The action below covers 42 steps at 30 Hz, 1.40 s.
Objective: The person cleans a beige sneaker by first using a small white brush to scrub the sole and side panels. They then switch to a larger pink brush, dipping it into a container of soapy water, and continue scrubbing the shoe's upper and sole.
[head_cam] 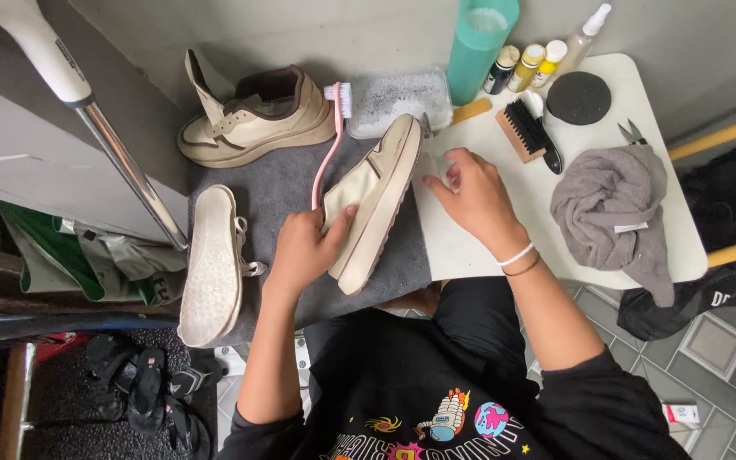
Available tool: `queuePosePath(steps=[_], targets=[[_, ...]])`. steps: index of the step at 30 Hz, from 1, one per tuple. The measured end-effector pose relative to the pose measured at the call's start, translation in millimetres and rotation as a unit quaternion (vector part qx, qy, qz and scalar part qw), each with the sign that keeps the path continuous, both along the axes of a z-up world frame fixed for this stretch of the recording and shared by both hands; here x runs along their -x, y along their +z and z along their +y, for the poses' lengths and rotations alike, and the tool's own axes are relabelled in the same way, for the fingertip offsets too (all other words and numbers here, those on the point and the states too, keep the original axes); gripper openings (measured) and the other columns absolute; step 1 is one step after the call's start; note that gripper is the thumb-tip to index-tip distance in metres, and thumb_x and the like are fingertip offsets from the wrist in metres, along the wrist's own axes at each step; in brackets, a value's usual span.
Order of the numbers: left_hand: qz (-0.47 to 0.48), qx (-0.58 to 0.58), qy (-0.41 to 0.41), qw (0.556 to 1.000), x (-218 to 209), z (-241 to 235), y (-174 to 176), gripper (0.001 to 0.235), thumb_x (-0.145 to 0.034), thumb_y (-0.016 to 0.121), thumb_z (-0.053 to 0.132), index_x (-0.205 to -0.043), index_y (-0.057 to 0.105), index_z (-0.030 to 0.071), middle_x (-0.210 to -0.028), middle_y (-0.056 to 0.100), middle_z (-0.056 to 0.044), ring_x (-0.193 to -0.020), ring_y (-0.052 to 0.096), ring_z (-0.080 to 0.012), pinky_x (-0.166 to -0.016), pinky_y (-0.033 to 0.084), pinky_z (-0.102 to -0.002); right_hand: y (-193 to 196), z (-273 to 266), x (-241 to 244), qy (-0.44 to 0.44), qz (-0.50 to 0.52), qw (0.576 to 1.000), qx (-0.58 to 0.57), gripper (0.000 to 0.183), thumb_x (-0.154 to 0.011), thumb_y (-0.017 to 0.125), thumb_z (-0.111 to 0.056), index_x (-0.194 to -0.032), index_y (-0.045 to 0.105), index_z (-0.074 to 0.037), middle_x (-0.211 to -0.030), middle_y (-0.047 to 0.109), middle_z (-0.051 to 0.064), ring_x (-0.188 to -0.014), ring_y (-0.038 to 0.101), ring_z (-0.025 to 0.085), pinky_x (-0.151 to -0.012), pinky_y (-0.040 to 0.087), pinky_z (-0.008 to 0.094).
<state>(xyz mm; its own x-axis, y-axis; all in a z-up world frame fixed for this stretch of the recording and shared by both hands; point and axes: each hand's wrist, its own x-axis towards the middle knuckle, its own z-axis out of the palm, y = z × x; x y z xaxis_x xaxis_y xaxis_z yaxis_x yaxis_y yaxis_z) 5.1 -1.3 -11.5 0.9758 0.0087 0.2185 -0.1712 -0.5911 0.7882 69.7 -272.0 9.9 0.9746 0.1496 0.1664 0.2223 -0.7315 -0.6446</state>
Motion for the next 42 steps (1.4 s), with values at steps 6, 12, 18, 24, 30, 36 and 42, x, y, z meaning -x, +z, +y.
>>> queuePosePath(steps=[6, 12, 18, 24, 30, 36, 42], targets=[[0.004, -0.004, -0.006, 1.000, -0.5, -1.3, 1.3, 0.064, -0.097, 0.065, 0.036, -0.043, 0.039, 0.013, -0.027, 0.027, 0.000, -0.027, 0.021, -0.0117, -0.032, 0.022, -0.024, -39.3, -4.9, -24.2, -0.022, 0.003, 0.998, 0.061, 0.013, -0.092, 0.068, -0.012, -0.092, 0.073, 0.000, -0.071, 0.071, 0.017, -0.071, 0.074, 0.037, -0.059, 0.058, 0.044], [0.010, -0.010, -0.005, 1.000, -1.1, -0.6, -0.5, 0.064, -0.097, 0.065, 0.039, -0.044, 0.041, 0.013, -0.027, 0.029, -0.002, -0.027, 0.025, -0.0149, -0.034, 0.026, -0.026, 54.9, -14.0, -41.3, 0.033, -0.128, 0.973, 0.188, 0.023, -0.108, 0.054, -0.014, -0.103, 0.075, -0.006, -0.085, 0.069, 0.019, -0.077, 0.072, 0.042, -0.064, 0.058, 0.051], [0.007, -0.012, -0.005, 1.000, 0.0, -1.9, 8.2, 0.065, -0.097, 0.065, 0.040, -0.043, 0.040, 0.013, -0.027, 0.029, -0.003, -0.025, 0.027, -0.0162, -0.033, 0.028, -0.026, 32.8, -12.7, -97.1, 0.047, -0.248, 0.847, 0.468, 0.011, -0.093, 0.069, -0.009, -0.084, 0.074, -0.012, -0.082, 0.061, 0.006, -0.071, 0.068, 0.022, -0.058, 0.057, 0.032], [0.022, -0.029, 0.000, 0.999, 0.8, -5.3, 14.0, 0.064, -0.096, 0.065, 0.039, -0.043, 0.042, 0.012, -0.027, 0.031, -0.003, -0.026, 0.028, -0.0166, -0.034, 0.030, -0.025, 17.4, -10.5, -108.1, 0.071, -0.294, 0.819, 0.487, 0.012, -0.086, 0.071, -0.005, -0.077, 0.070, -0.013, -0.076, 0.056, 0.005, -0.063, 0.062, 0.021, -0.048, 0.045, 0.030], [0.021, -0.038, 0.014, 0.999, 3.1, -6.5, 17.5, 0.065, -0.095, 0.066, 0.041, -0.043, 0.042, 0.011, -0.028, 0.031, -0.005, -0.027, 0.029, -0.0188, -0.035, 0.031, -0.029, 42.3, -30.6, -85.5, 0.091, -0.193, 0.936, 0.282, 0.013, -0.099, 0.057, 0.001, -0.095, 0.068, -0.003, -0.079, 0.056, 0.012, -0.065, 0.066, 0.038, -0.051, 0.053, 0.044], [0.036, -0.014, 0.040, 0.998, 3.5, -5.4, 10.5, 0.067, -0.094, 0.070, 0.043, -0.044, 0.039, 0.010, -0.029, 0.027, -0.005, -0.031, 0.027, -0.0172, -0.037, 0.030, -0.028, 70.3, -32.4, -48.0, 0.158, -0.096, 0.983, 0.006, 0.019, -0.106, 0.058, 0.000, -0.116, 0.075, -0.001, -0.085, 0.069, 0.018, -0.070, 0.065, 0.033, -0.067, 0.055, 0.041], [0.040, -0.002, 0.054, 0.998, 2.2, -3.8, 3.3, 0.067, -0.093, 0.072, 0.043, -0.044, 0.040, 0.011, -0.030, 0.028, -0.006, -0.032, 0.028, -0.0162, -0.037, 0.029, -0.028, 66.8, -43.6, 0.6, 0.173, -0.100, 0.980, -0.013, 0.023, -0.101, 0.065, -0.003, -0.121, 0.076, -0.007, -0.085, 0.070, 0.013, -0.063, 0.060, 0.022, -0.062, 0.051, 0.032]])
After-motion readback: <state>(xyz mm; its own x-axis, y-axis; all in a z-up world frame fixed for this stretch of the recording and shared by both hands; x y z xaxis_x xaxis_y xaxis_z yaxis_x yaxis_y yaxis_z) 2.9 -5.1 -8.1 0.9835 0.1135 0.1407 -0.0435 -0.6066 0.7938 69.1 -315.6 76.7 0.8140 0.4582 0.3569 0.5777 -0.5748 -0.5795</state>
